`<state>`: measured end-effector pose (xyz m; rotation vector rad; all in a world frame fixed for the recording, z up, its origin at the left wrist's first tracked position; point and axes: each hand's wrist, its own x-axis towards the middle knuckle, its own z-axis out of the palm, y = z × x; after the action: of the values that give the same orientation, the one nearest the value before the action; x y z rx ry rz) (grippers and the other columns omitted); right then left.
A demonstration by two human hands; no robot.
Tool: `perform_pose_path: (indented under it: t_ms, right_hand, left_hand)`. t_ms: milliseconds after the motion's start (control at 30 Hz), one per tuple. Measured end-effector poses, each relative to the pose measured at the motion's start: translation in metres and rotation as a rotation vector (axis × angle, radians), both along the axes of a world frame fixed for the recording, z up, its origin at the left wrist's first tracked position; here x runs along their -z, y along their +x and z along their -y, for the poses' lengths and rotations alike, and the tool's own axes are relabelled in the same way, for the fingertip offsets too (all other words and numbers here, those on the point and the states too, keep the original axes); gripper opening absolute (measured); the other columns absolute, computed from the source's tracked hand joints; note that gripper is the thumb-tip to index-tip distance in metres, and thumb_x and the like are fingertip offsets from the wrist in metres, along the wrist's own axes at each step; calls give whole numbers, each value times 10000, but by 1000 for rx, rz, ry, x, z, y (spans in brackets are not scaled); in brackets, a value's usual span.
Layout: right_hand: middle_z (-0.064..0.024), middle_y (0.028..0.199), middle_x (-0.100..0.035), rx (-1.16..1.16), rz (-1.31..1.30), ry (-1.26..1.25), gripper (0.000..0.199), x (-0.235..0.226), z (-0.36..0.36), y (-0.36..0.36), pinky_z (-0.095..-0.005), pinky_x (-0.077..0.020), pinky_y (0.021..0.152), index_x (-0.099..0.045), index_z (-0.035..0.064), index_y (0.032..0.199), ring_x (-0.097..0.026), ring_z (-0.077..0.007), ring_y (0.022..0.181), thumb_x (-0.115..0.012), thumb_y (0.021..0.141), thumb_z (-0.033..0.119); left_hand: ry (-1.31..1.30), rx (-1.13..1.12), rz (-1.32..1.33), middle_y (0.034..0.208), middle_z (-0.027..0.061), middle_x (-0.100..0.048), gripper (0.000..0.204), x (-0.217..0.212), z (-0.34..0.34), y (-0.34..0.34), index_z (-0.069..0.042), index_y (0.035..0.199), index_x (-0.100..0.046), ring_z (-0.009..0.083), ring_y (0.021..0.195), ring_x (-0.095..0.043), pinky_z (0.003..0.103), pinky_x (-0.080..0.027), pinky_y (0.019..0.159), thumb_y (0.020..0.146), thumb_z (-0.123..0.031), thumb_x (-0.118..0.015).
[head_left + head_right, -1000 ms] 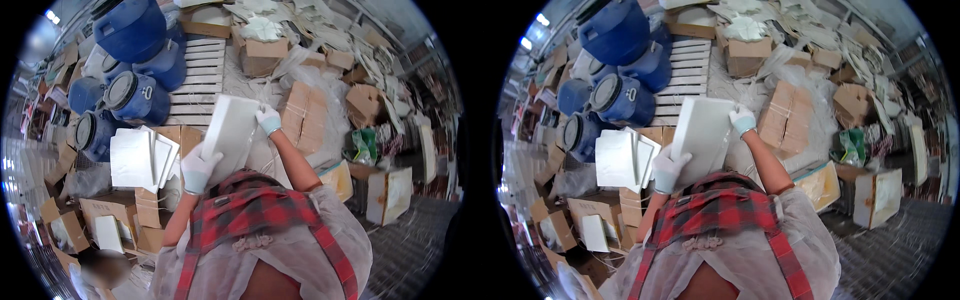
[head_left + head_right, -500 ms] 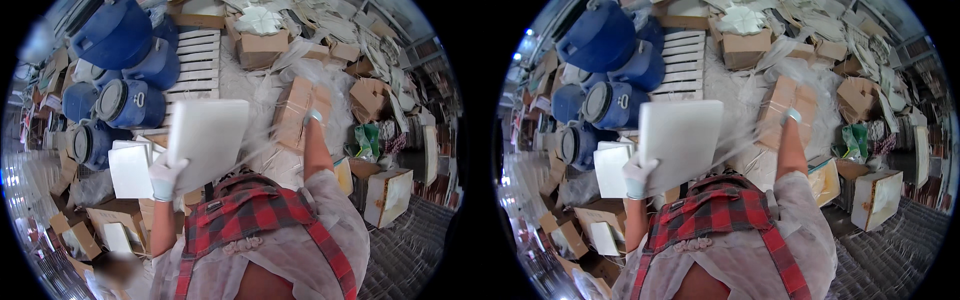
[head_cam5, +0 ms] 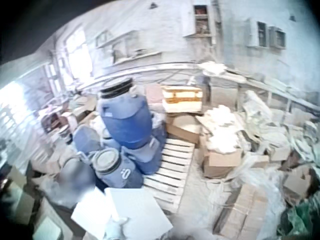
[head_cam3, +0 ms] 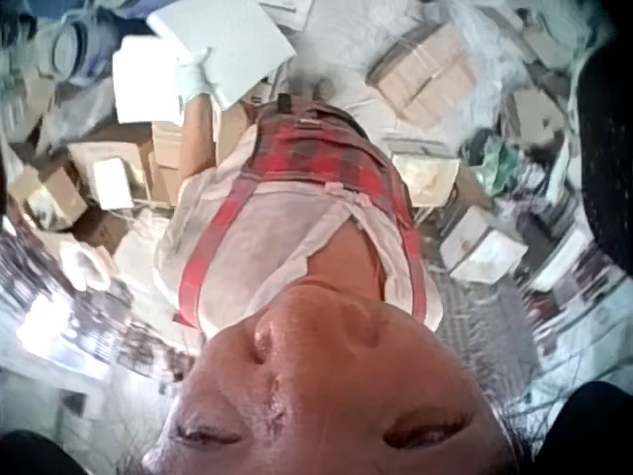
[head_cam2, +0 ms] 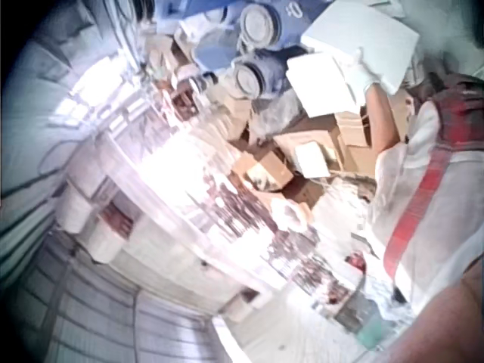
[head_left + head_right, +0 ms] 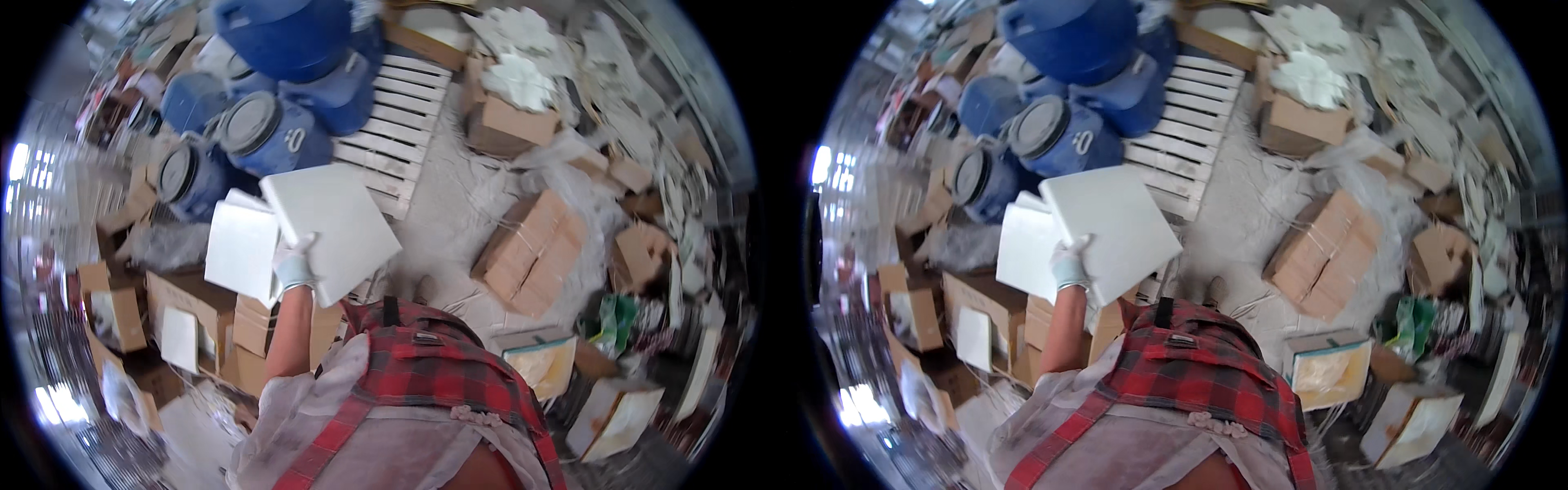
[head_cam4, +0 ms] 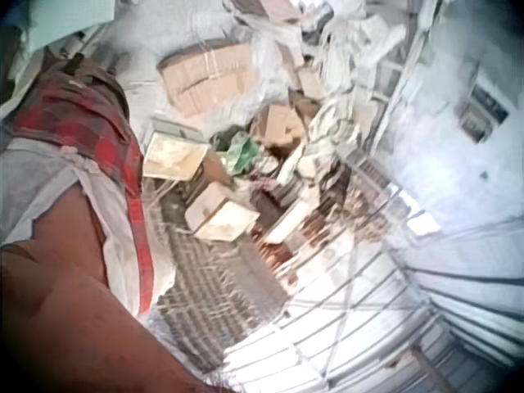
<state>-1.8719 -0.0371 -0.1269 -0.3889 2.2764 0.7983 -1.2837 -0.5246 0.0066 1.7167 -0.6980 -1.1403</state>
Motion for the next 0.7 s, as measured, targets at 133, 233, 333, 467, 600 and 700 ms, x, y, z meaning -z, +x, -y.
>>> perform_pose_path:
  t_ms: [133, 233, 333, 467, 600, 700]
  right_hand:
    - [-167, 1287, -511, -209, 146, 79, 336, -5, 76, -1, -455, -410, 963, -604, 140, 1172, -486, -346, 1176, -489, 881, 263]
    - [-176, 1309, -491, -476, 258, 163, 336, -24, 162, 4, -469, -396, 979, -597, 142, 1183, -465, -361, 1197, -480, 891, 259]
    - [-186, 1330, -472, -1115, 276, 218, 335, -44, 288, 25, -482, -382, 996, -590, 145, 1195, -444, -375, 1219, -471, 902, 256]
    - [-210, 1341, -445, -899, 230, -810, 427, -49, 454, 65, -460, -337, 1034, -532, 80, 1246, -399, -419, 1227, -455, 925, 350]
    - [-192, 1346, -456, -202, 682, -1060, 699, 52, 569, 79, -372, -371, 1005, -446, -20, 1306, -440, -312, 1224, -368, 933, 566]
    - [-124, 1378, -450, 629, 1324, -1070, 755, 61, 629, 158, -341, -344, 1034, -430, 23, 1350, -433, -265, 1240, -347, 909, 631]
  left_hand:
    - [159, 48, -36, 831, 107, -666, 323, 28, -21, -12, 15, 956, -646, 192, 684, -626, 317, -514, 630, 692, -136, -755]
    - [301, 118, -46, 755, 71, -661, 319, 75, -28, -23, -41, 897, -682, 182, 638, -617, 319, -516, 576, 656, -220, -792]
    - [242, 265, 57, 743, 83, -677, 347, 97, -25, -35, -65, 906, -693, 203, 657, -646, 311, -522, 616, 647, -275, -789]
    - [137, 482, 416, 789, 125, -684, 392, 54, 10, -71, -69, 918, -695, 257, 692, -662, 329, -519, 665, 661, -357, -763]
    - [-6, 434, 236, 779, 109, -680, 416, 46, 52, -89, -32, 924, -683, 192, 696, -651, 309, -518, 664, 662, -342, -778]
    - [66, 344, 111, 823, 95, -677, 432, 22, 76, -66, 14, 976, -645, 150, 732, -646, 287, -518, 674, 690, -280, -780]
